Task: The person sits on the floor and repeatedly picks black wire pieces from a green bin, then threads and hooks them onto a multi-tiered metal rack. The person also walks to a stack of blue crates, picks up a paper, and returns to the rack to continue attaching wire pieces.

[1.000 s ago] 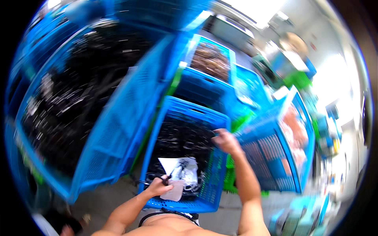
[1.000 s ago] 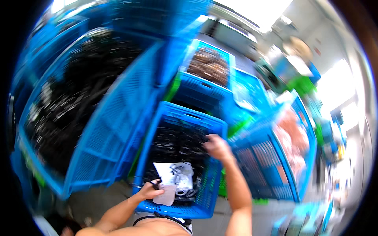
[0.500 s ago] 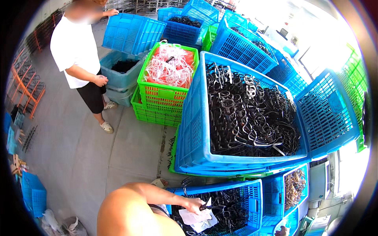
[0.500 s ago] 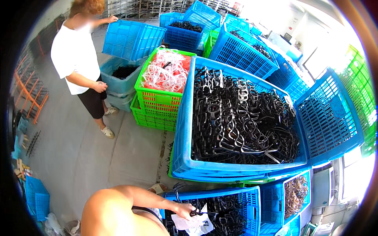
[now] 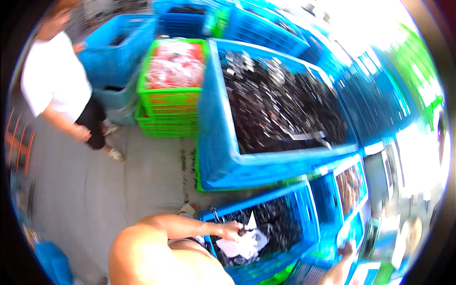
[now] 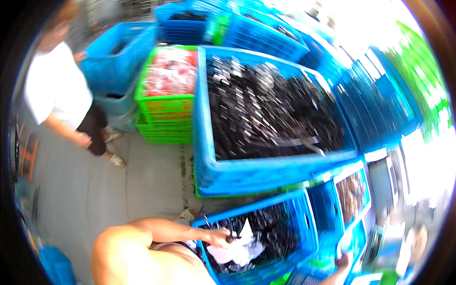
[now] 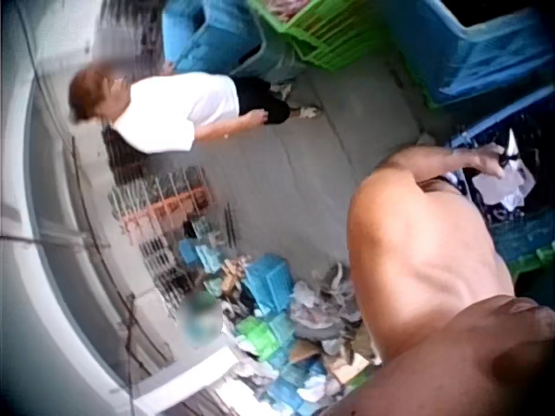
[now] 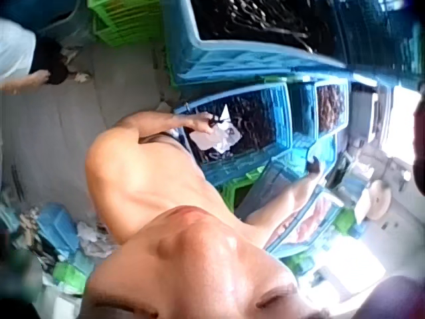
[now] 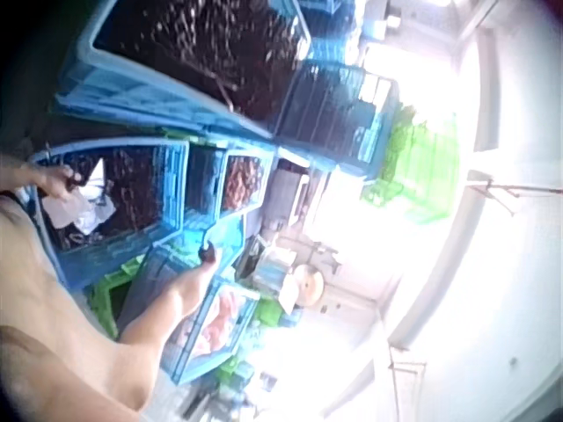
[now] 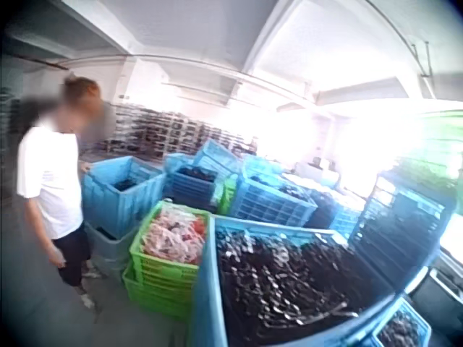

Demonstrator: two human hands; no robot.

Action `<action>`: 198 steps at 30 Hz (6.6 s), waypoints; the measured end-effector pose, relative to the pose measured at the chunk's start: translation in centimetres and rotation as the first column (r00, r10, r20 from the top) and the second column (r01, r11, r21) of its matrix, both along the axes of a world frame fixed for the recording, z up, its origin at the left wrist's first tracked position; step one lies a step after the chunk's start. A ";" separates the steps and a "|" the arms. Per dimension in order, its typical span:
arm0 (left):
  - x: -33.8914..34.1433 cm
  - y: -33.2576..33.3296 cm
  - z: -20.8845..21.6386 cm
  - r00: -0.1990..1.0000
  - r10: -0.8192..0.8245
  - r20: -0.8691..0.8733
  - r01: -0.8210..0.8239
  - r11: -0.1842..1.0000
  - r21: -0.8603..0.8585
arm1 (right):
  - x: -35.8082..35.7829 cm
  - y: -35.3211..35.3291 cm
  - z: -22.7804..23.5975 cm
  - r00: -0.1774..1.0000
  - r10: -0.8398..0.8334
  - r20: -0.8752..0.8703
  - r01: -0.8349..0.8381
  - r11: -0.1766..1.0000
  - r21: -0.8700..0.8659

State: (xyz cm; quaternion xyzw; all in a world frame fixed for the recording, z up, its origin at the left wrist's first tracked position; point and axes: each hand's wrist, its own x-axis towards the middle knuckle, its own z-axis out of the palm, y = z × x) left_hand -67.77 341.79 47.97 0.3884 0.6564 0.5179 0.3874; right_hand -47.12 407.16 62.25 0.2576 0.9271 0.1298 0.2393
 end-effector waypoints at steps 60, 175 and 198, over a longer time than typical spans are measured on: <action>-1.1 1.3 2.0 0.639 0.118 0.760 -0.051 0.992 -0.111 | -3.9 -15.2 12.5 0.414 -0.902 -0.123 0.797 0.425 -0.428; 1.6 -1.8 8.0 0.990 0.104 0.091 -0.081 0.971 -0.226 | 9.3 -52.2 -28.8 -0.512 -0.839 -0.186 0.531 -0.139 -0.836; -1.4 0.4 4.3 0.906 -0.229 0.357 0.296 0.944 -0.146 | 4.1 -58.0 -19.8 -0.117 -0.957 -0.265 0.350 0.210 -0.913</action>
